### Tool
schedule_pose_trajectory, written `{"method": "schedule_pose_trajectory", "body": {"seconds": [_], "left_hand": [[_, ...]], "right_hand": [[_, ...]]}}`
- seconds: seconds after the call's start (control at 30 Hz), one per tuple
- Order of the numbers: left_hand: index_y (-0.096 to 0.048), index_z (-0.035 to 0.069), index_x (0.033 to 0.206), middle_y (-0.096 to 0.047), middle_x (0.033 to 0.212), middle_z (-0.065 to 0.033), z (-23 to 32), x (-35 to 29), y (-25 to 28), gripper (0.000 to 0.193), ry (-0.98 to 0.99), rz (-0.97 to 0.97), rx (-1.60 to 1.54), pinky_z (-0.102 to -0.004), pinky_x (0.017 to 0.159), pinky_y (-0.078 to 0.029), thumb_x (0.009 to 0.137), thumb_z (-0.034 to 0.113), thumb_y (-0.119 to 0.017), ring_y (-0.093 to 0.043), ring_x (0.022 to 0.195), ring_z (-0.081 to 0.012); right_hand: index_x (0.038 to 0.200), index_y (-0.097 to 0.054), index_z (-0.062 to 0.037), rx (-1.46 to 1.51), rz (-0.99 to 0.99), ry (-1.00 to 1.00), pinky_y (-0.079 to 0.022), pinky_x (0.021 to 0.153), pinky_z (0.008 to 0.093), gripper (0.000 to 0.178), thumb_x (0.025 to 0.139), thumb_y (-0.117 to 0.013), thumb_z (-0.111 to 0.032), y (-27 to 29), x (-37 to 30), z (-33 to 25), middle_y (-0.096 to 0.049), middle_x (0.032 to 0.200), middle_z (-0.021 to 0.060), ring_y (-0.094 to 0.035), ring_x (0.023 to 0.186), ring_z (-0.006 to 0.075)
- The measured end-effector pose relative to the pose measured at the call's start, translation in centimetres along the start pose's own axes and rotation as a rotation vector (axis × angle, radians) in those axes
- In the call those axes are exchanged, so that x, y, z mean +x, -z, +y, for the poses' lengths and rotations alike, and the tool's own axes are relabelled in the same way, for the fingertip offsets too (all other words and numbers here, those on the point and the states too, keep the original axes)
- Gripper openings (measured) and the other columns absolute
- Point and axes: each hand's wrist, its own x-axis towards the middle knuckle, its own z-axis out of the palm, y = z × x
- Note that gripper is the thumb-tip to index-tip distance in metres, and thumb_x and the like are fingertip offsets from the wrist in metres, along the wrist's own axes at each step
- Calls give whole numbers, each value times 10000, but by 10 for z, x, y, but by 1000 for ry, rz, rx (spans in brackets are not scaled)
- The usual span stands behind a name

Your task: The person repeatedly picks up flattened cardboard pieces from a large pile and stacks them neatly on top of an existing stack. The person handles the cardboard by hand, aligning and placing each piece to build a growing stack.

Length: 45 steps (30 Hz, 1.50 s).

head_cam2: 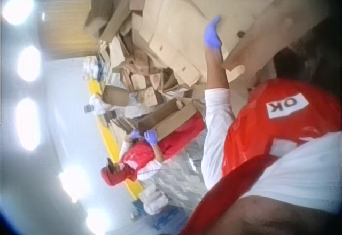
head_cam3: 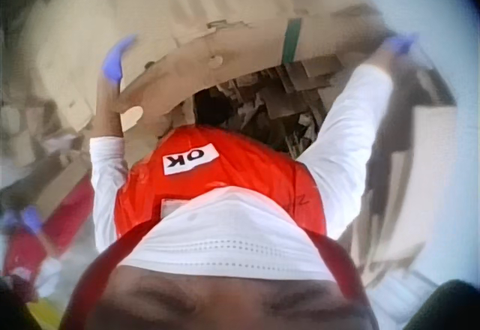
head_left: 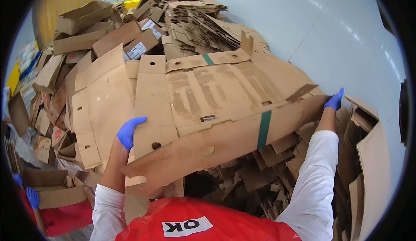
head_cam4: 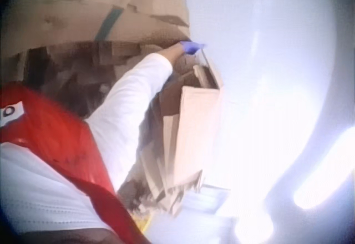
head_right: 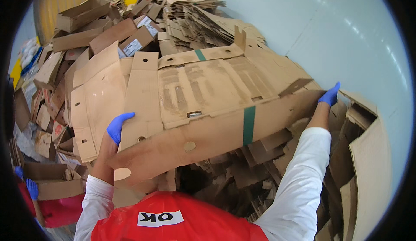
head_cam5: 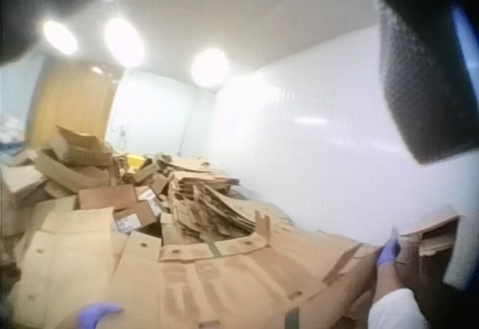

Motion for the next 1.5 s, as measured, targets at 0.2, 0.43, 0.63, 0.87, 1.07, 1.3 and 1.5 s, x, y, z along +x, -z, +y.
{"method": "schedule_pose_trajectory", "body": {"seconds": [0.2,0.43,0.63,0.87,1.07,1.3,1.5], "left_hand": [[-601,-44,1304,-698,1218,-181,-4,8,9,465,-4,-14,43,-434,918,-586,953,254,-665,-702,1078,-303],[-614,-31,1291,-708,1198,-171,-5,12,16,454,-47,3,103,-426,912,-589,949,262,-673,-705,1068,-295],[-611,-35,1295,-708,1202,-168,-9,13,20,457,-50,-34,29,-423,905,-592,949,255,-678,-709,1059,-289],[-590,-43,1323,-698,1222,-186,-5,8,16,479,-9,-66,0,-435,908,-592,956,255,-668,-708,1062,-304],[-604,-32,1310,-704,1208,-176,-4,1,10,462,-38,-115,-30,-436,899,-593,954,255,-668,-715,1033,-303],[-634,-26,1276,-721,1179,-162,-7,7,18,421,-34,18,-3,-432,893,-591,960,250,-669,-720,1024,-292],[-637,-23,1273,-726,1180,-146,3,-3,13,415,41,-18,-79,-423,900,-584,970,259,-659,-721,1025,-283]], "right_hand": [[1279,-682,-50,-1210,-199,67,-486,1025,448,519,875,-697,-375,-15,-9,-62,-646,1360,206,-637,1198,344],[1402,-608,-158,-2077,-429,529,-467,1089,495,453,954,-599,-223,-35,-76,-82,-569,1468,191,-603,1281,394],[1557,-441,-244,-1610,-1265,629,-501,1046,444,656,932,-605,-131,-43,-88,-62,-555,1468,220,-617,1249,329],[1256,-736,-104,-1883,-1110,-22,-456,1087,429,528,1015,-439,-468,-57,-122,-73,-697,1291,162,-609,1264,324],[1134,-770,-50,-1756,-1072,43,-486,1026,438,639,1032,-368,-536,-63,-119,-43,-725,1193,196,-682,1109,358],[1090,-748,1,-1221,-774,493,-491,1009,476,660,1047,-360,-531,-67,-128,31,-696,1168,280,-667,1117,406],[1200,-720,-5,-1732,-1075,344,-487,1030,482,637,1012,-435,-542,-71,-139,-3,-675,1258,257,-634,1210,397]]}}
